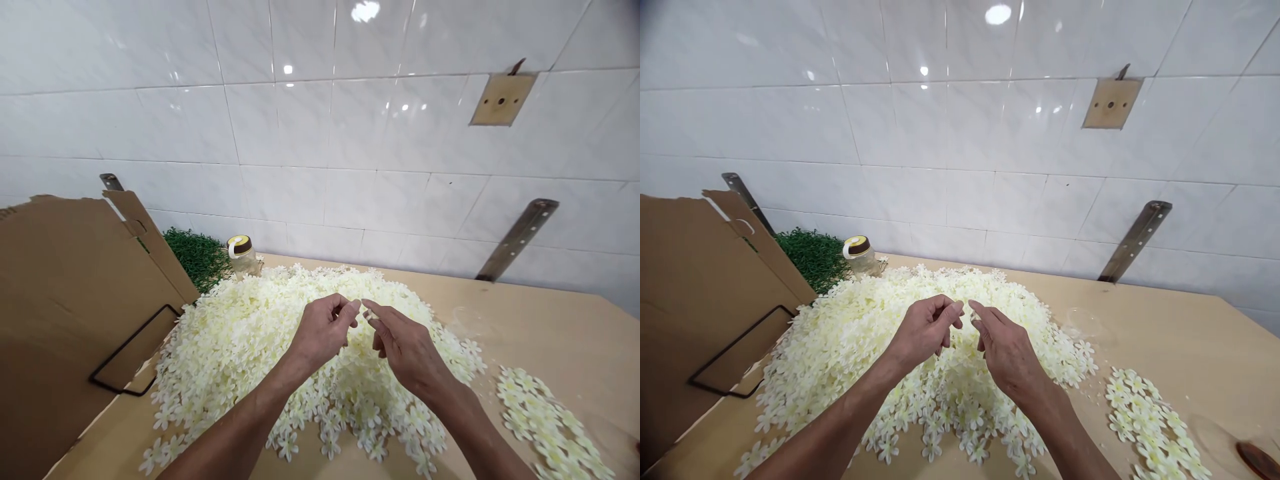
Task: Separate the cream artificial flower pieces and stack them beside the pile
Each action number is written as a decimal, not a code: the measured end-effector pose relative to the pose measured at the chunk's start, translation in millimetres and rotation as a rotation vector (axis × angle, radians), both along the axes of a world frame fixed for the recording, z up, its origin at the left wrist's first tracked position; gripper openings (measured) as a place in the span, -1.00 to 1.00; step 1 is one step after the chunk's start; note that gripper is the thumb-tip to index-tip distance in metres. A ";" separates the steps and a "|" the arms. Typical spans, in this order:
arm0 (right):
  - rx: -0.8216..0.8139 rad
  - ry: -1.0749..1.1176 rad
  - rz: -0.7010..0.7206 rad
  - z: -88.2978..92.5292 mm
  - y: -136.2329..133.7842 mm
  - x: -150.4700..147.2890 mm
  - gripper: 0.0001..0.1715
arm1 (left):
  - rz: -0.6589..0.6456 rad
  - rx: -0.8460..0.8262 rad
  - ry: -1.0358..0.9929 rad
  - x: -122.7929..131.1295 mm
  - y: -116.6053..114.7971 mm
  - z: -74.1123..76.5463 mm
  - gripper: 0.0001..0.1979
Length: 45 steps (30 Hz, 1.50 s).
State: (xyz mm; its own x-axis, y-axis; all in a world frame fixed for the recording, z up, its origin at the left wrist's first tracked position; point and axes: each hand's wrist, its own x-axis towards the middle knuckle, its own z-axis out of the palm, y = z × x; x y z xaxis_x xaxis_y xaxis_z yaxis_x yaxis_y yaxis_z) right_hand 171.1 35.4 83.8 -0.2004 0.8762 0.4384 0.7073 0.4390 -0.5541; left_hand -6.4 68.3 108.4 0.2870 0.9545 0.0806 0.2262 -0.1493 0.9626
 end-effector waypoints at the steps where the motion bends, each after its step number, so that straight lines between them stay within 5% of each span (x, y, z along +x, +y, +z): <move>1: -0.018 -0.014 -0.008 1.8 -2.0 0.0 -0.57 | -0.013 -0.011 0.004 1.0 -1.2 0.1 -0.59; 12: 0.134 -0.202 0.037 9.5 -9.2 5.7 -0.70 | -0.161 -0.124 -0.091 8.2 -4.5 -2.5 -0.54; 19: 0.044 -0.182 0.084 6.4 -12.8 10.1 -0.38 | -0.171 -0.145 -0.170 12.0 -4.0 -13.0 -0.56; 28: -0.098 -0.024 -0.005 18.8 -16.1 8.2 -0.57 | -0.328 -0.390 -0.414 19.1 -8.5 -15.2 -0.60; 35: -0.104 0.028 -0.092 11.1 -10.2 11.8 -0.64 | 0.002 0.059 0.065 0.8 0.5 -9.0 -0.70; 40: -0.012 -0.082 -0.155 9.3 -7.8 6.7 -0.55 | 0.043 0.095 0.088 -7.3 1.9 -1.0 -0.72; 45: -0.319 0.139 0.001 9.3 -7.5 2.1 -0.58 | 0.032 0.137 0.121 -11.4 0.8 4.4 -0.72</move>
State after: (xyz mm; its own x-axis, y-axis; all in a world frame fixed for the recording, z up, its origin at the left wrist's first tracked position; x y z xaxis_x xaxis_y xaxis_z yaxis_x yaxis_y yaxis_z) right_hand 173.2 27.9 93.1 -0.1591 0.9733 0.1653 0.6151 0.2287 -0.7545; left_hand -17.8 69.0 112.7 0.2725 0.9457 0.1769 0.3458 -0.2679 0.8992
